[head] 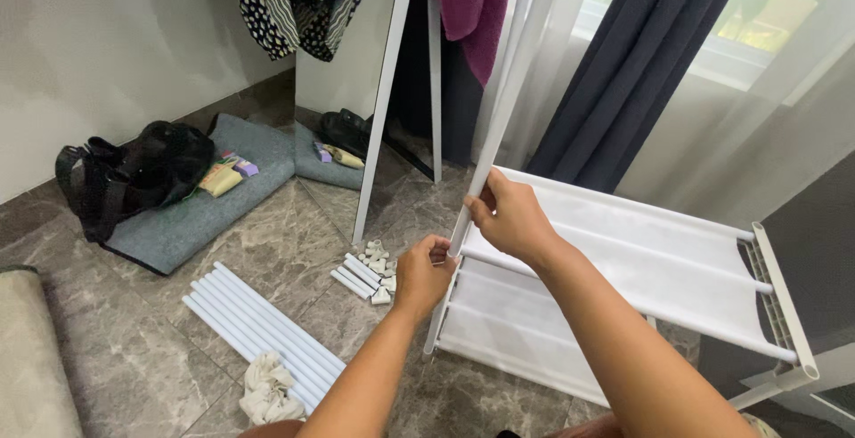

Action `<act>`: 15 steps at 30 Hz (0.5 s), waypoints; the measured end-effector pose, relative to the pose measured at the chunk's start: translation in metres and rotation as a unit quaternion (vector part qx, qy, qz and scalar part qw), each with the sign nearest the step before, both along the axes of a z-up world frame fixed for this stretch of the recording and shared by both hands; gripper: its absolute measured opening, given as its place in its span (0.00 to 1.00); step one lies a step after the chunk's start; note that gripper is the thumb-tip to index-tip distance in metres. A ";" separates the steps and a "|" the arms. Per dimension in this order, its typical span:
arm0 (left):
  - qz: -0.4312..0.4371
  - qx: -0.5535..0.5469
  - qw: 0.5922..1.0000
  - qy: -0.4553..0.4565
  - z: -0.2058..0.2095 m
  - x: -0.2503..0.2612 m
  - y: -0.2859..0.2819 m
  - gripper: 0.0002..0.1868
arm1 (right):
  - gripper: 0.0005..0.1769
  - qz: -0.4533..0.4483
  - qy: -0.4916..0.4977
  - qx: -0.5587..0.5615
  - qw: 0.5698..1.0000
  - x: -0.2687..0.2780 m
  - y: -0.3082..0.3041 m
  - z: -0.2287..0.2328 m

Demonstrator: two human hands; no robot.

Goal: The person assembles a white plastic drying rack by inserting horizontal rods into vertical frame slots and securing them with small plastic connectors. The person repeatedly picks up rods and connectors from the floor and attaches them to the rack structure.

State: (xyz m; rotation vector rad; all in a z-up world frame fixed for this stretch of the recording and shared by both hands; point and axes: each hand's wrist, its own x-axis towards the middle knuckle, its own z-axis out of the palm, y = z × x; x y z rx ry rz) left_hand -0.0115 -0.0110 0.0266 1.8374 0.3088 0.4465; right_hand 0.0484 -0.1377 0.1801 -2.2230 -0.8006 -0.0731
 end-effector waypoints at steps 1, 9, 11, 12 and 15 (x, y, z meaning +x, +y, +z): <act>-0.002 0.001 1.000 0.004 0.001 0.000 0.001 0.10 | 0.10 0.000 0.003 0.005 1.000 -0.001 0.000 0.001; -0.003 0.014 1.000 0.022 0.007 0.000 0.000 0.11 | 0.09 -0.003 0.007 0.003 1.000 0.007 -0.002 -0.013; 0.006 0.036 0.998 -0.056 0.022 0.006 -0.001 0.14 | 0.10 -0.003 -0.043 -0.014 0.999 0.009 0.000 -0.015; 0.009 0.047 0.994 -0.096 0.031 0.010 -0.002 0.16 | 0.10 -0.005 -0.030 -0.010 0.999 0.010 0.000 -0.015; -0.006 0.020 0.997 -0.071 0.058 0.017 -0.001 0.12 | 0.10 -0.003 0.007 0.010 1.000 0.013 0.001 -0.012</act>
